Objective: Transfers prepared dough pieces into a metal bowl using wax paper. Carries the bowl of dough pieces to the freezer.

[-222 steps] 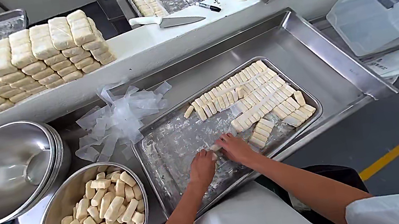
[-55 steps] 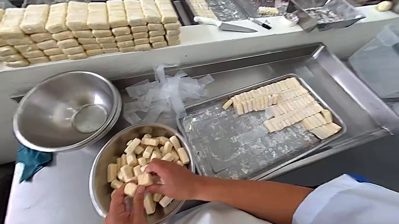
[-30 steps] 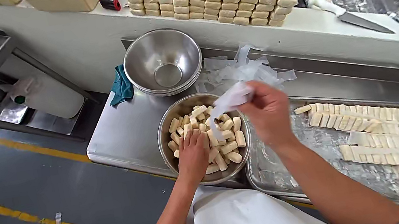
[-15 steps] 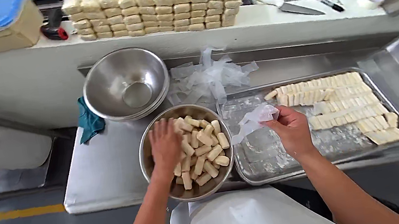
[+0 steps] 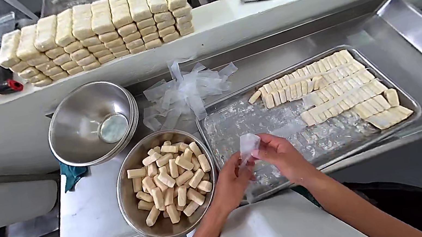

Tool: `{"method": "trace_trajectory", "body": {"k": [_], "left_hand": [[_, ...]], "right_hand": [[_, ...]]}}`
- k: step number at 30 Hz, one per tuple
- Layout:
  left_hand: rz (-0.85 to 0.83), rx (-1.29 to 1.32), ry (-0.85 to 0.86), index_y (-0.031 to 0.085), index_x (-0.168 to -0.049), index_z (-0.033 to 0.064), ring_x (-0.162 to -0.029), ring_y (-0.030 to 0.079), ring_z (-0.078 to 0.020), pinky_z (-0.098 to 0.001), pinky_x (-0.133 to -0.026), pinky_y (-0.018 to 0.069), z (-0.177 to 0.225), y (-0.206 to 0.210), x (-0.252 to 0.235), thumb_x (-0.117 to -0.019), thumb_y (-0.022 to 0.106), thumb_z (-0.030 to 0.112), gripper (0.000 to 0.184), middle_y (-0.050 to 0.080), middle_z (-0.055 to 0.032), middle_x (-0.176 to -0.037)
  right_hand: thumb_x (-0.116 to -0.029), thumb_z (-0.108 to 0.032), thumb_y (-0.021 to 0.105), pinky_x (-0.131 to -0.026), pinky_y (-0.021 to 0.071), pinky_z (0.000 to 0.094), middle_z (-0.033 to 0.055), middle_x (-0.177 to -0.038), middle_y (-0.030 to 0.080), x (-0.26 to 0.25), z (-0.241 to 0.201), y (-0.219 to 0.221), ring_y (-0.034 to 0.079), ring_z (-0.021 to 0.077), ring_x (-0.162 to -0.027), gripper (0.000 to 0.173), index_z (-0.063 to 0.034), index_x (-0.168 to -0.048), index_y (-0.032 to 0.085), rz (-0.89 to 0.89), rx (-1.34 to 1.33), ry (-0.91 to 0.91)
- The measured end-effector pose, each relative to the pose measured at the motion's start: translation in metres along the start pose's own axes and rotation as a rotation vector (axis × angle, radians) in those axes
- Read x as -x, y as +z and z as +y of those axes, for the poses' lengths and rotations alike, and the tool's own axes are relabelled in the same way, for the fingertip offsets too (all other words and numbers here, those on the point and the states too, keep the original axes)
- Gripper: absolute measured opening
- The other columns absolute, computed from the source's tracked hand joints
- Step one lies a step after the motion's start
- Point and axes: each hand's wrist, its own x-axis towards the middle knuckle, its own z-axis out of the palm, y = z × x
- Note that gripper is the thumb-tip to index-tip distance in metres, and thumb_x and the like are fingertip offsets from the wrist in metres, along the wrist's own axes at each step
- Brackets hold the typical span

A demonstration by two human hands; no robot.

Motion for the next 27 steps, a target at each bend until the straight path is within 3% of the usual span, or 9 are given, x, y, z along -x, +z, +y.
{"method": "trace_trajectory", "body": {"k": [2, 6, 9, 11, 13, 16, 20, 23, 27], "left_hand": [[0.114, -0.048, -0.023, 0.061, -0.125, -0.0026, -0.074, 0.068, -0.0119, -0.0299, -0.07, 0.0587, 0.013, 0.0, -0.024, -0.1036, 0.047, 0.004, 0.026, 0.072, -0.0081, -0.098], [0.502, -0.16, -0.084, 0.055, -0.127, -0.0036, -0.069, 0.061, -0.0113, -0.0309, -0.063, 0.055, 0.048, -0.07, -0.102, -0.1064, 0.046, 0.012, 0.028, 0.066, -0.0098, -0.092], [0.621, -0.116, -0.214, 0.041, -0.147, -0.0014, -0.119, 0.059, -0.0344, -0.053, -0.095, 0.0532, 0.063, -0.126, -0.149, -0.1058, 0.05, 0.029, 0.051, 0.053, -0.0235, -0.139], [0.725, -0.207, -0.234, 0.032, -0.153, -0.0023, -0.132, 0.048, -0.0443, -0.0641, -0.102, 0.0451, 0.063, -0.137, -0.16, -0.102, 0.057, 0.029, 0.065, 0.042, -0.0291, -0.15], [0.725, -0.351, -0.151, 0.027, -0.157, -0.0012, -0.134, 0.048, -0.0445, -0.0641, -0.104, 0.0448, 0.065, -0.114, -0.155, -0.1016, 0.059, 0.023, 0.068, 0.042, -0.0303, -0.151], [0.527, -0.443, -0.016, 0.036, -0.153, 0.0002, -0.119, 0.063, -0.033, -0.0511, -0.097, 0.0545, 0.046, -0.039, -0.135, -0.1021, 0.057, 0.013, 0.057, 0.055, -0.0242, -0.141], [0.248, -0.444, -0.14, 0.047, -0.148, 0.0044, -0.11, 0.068, -0.0237, -0.0439, -0.095, 0.0573, 0.009, 0.048, -0.112, -0.101, 0.06, 0.012, 0.049, 0.065, -0.0151, -0.13], [0.232, -0.419, -0.155, 0.051, -0.146, 0.0053, -0.111, 0.069, -0.0188, -0.038, -0.095, 0.0585, 0.0, 0.068, -0.092, -0.1004, 0.06, 0.017, 0.048, 0.067, -0.0113, -0.13], [0.335, -0.354, -0.101, 0.052, -0.143, -0.0005, -0.11, 0.07, -0.0191, -0.035, -0.094, 0.0591, -0.003, 0.055, -0.063, -0.0994, 0.057, 0.017, 0.047, 0.067, -0.0129, -0.129]], "right_hand": [[-0.0921, -0.012, 0.066, -0.092, 0.0603, 0.036, 0.0064, -0.125, 0.069, -0.006, -0.006, -0.041, 0.069, 0.0172, -0.11, 0.041, -0.0053, -0.133, 0.061, 0.011, 0.192, -0.083], [-0.0949, -0.005, 0.062, -0.092, 0.0596, 0.0387, 0.0114, -0.123, 0.068, -0.01, 0.003, -0.138, 0.069, 0.0201, -0.108, 0.036, -0.001, -0.13, 0.06, 0.204, 0.252, -0.026], [-0.0971, -0.004, 0.062, -0.09, 0.0597, 0.0386, 0.0123, -0.117, 0.07, -0.009, 0.022, -0.192, 0.07, 0.0193, -0.102, 0.028, -0.0002, -0.124, 0.062, 0.28, 0.285, 0.039], [-0.0979, -0.007, 0.065, -0.092, 0.0583, 0.0399, 0.0133, -0.12, 0.069, -0.015, 0.036, -0.213, 0.069, 0.0204, -0.107, 0.028, -0.001, -0.125, 0.063, 0.275, 0.409, 0.088], [-0.0978, -0.01, 0.068, -0.098, 0.0559, 0.0457, 0.0177, -0.127, 0.066, -0.031, 0.048, -0.224, 0.066, 0.0268, -0.116, 0.033, 0.0007, -0.129, 0.063, 0.211, 0.584, 0.08], [-0.0948, -0.014, 0.072, -0.109, 0.047, 0.0552, 0.0235, -0.139, 0.058, -0.077, 0.051, -0.222, 0.057, 0.0378, -0.129, 0.043, 0.0, -0.135, 0.061, 0.028, 0.841, 0.012], [-0.0839, -0.027, 0.082, -0.119, 0.0212, 0.0693, 0.0276, -0.15, 0.046, -0.165, 0.064, -0.226, 0.038, 0.0473, -0.143, 0.072, -0.005, -0.146, 0.054, -0.079, 1.191, -0.065], [-0.0798, -0.042, 0.085, -0.113, 0.0339, 0.0641, 0.0272, -0.129, 0.058, -0.188, 0.077, -0.238, 0.053, 0.0465, -0.126, 0.069, -0.0009, -0.131, 0.062, -0.112, 1.33, -0.141], [-0.0869, -0.051, 0.077, -0.104, 0.0456, 0.0587, 0.025, -0.117, 0.066, -0.161, 0.096, -0.257, 0.062, 0.0429, -0.116, 0.065, 0.0029, -0.121, 0.063, -0.396, 1.306, -0.378]]}}
